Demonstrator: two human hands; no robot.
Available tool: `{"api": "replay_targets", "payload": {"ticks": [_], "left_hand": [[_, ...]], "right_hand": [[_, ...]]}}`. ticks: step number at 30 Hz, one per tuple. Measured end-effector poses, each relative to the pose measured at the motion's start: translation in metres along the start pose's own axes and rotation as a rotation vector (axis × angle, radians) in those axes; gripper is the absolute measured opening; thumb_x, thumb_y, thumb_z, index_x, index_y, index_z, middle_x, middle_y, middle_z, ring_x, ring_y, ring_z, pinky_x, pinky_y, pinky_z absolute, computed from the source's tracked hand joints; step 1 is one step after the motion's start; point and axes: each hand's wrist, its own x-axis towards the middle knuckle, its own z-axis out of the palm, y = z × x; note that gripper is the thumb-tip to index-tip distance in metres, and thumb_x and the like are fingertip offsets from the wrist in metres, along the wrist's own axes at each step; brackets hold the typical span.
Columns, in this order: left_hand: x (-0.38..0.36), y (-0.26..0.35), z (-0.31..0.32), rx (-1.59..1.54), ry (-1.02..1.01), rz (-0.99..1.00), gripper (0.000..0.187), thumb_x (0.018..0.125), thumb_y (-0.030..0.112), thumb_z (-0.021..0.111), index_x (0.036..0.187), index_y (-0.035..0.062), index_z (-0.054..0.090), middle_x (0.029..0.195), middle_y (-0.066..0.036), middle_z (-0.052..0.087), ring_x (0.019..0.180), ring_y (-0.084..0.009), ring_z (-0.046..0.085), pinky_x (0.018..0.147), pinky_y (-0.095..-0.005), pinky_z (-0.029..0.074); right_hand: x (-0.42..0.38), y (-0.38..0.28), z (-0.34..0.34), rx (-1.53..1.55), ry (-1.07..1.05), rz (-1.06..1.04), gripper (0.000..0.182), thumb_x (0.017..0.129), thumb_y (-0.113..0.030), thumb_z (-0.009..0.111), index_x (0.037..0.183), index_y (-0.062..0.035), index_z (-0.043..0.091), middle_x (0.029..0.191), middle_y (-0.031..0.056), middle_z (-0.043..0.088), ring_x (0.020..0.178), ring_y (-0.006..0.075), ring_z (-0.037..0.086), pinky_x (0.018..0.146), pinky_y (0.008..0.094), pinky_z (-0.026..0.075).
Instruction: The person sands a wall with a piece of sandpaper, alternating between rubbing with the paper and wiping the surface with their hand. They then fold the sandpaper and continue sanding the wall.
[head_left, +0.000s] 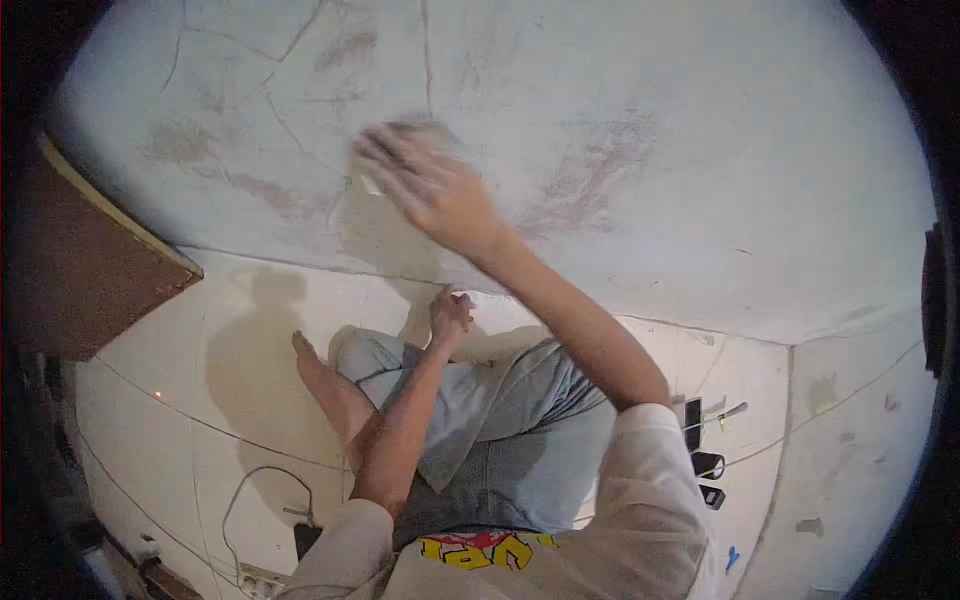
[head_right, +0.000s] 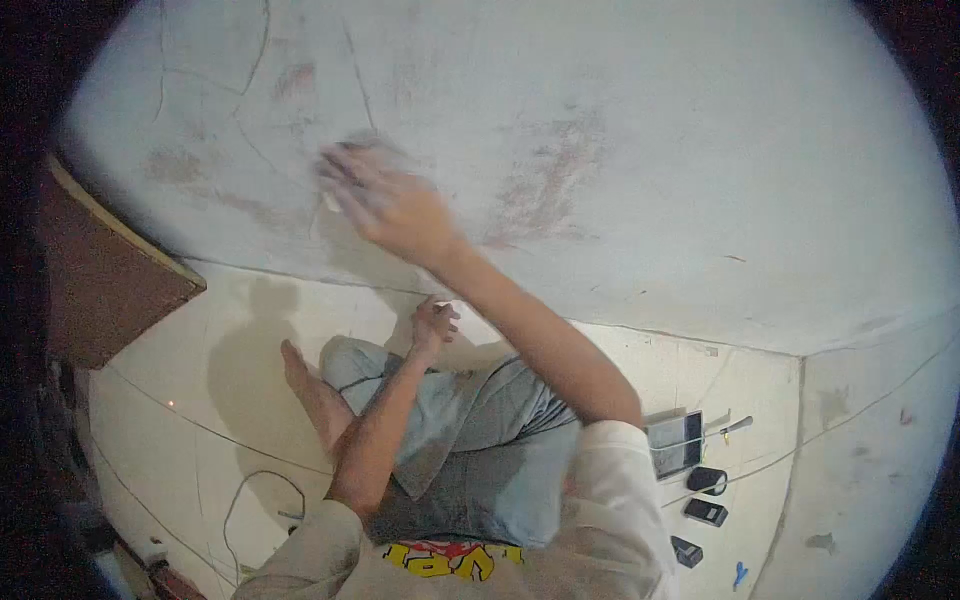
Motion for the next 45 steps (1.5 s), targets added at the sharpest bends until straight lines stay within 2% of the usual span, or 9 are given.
{"api": "replay_targets", "payload": {"ticks": [4,13,19,25,29,35,39,40,45], "left_hand": [[0.012,-0.023,-0.010,-0.077,-0.018,0.071,0.031,0.091,0.015,0.055,0.119,0.0030,0.050,0.082,-0.011,0.066,0.057,-0.0173,0.064,0.041,-0.0286,0.049],[0.000,-0.004,0.001,0.045,-0.042,0.017,0.026,0.092,0.016,0.053,0.114,0.0049,0.056,0.086,-0.010,0.066,0.063,-0.0163,0.064,0.047,-0.0295,0.054],[0.011,-0.020,0.004,-0.049,0.017,0.069,0.017,0.089,0.011,0.055,0.101,0.0022,0.063,0.078,-0.010,0.067,0.057,-0.0144,0.063,0.043,-0.0286,0.049],[-0.003,0.003,-0.006,-0.043,0.058,0.003,0.022,0.090,0.010,0.055,0.111,0.0030,0.058,0.078,-0.010,0.066,0.056,-0.0137,0.061,0.042,-0.0292,0.049],[0.005,-0.007,-0.009,-0.045,0.039,0.058,0.024,0.090,0.011,0.054,0.112,0.0027,0.056,0.078,-0.010,0.067,0.054,-0.0143,0.061,0.041,-0.0283,0.049],[0.001,-0.005,0.001,0.041,-0.079,0.014,0.025,0.091,0.016,0.054,0.113,0.0033,0.054,0.087,-0.009,0.065,0.065,-0.0160,0.064,0.047,-0.0291,0.054],[0.015,-0.022,0.009,0.044,-0.025,0.081,0.024,0.089,0.013,0.054,0.110,0.0011,0.055,0.084,-0.011,0.067,0.060,-0.0158,0.064,0.044,-0.0292,0.052],[0.016,-0.028,0.010,0.064,0.036,0.137,0.023,0.088,0.011,0.055,0.108,-0.0001,0.056,0.081,-0.012,0.068,0.056,-0.0155,0.063,0.043,-0.0289,0.051],[0.015,-0.019,-0.005,-0.100,0.000,-0.019,0.021,0.090,0.012,0.057,0.106,-0.0009,0.057,0.082,-0.011,0.067,0.054,-0.0157,0.062,0.041,-0.0282,0.049]], "right_hand": [[-0.018,0.010,-0.008,-0.091,0.045,-0.087,0.045,0.077,-0.012,0.056,0.120,-0.0028,0.058,0.136,0.0113,0.051,0.124,0.0283,0.051,0.094,0.0379,0.050],[-0.198,0.057,-0.132,-0.467,-0.342,0.086,0.036,0.087,-0.010,0.054,0.121,-0.0058,0.060,0.131,0.0081,0.058,0.129,0.0275,0.047,0.104,0.0437,0.042],[-0.079,0.038,-0.041,-0.292,-0.061,-0.118,0.045,0.078,-0.015,0.058,0.122,-0.0048,0.060,0.137,0.0123,0.051,0.122,0.0273,0.054,0.099,0.0384,0.046],[-0.011,0.021,-0.007,-0.252,0.049,-0.243,0.049,0.078,-0.014,0.057,0.126,-0.0025,0.056,0.137,0.0154,0.050,0.122,0.0255,0.052,0.100,0.0363,0.046],[-0.119,0.057,-0.085,-0.202,-0.367,-0.060,0.042,0.085,-0.016,0.052,0.125,-0.0038,0.058,0.132,0.0090,0.057,0.125,0.0240,0.050,0.104,0.0405,0.042],[-0.208,0.071,-0.159,-0.485,-0.474,-0.037,0.039,0.086,-0.012,0.054,0.124,-0.0032,0.058,0.134,0.0074,0.055,0.128,0.0261,0.048,0.104,0.0420,0.042],[-0.127,0.050,-0.100,-0.184,-0.299,0.043,0.040,0.084,-0.014,0.054,0.123,-0.0044,0.059,0.134,0.0081,0.055,0.124,0.0264,0.052,0.101,0.0410,0.046],[-0.094,0.042,-0.074,-0.323,-0.221,-0.134,0.042,0.084,-0.015,0.053,0.124,-0.0041,0.058,0.134,0.0075,0.054,0.125,0.0255,0.051,0.101,0.0383,0.046],[-0.006,0.009,-0.007,-0.147,-0.002,-0.083,0.047,0.079,-0.014,0.054,0.125,-0.0032,0.056,0.138,0.0113,0.050,0.121,0.0282,0.053,0.100,0.0377,0.046]]}}
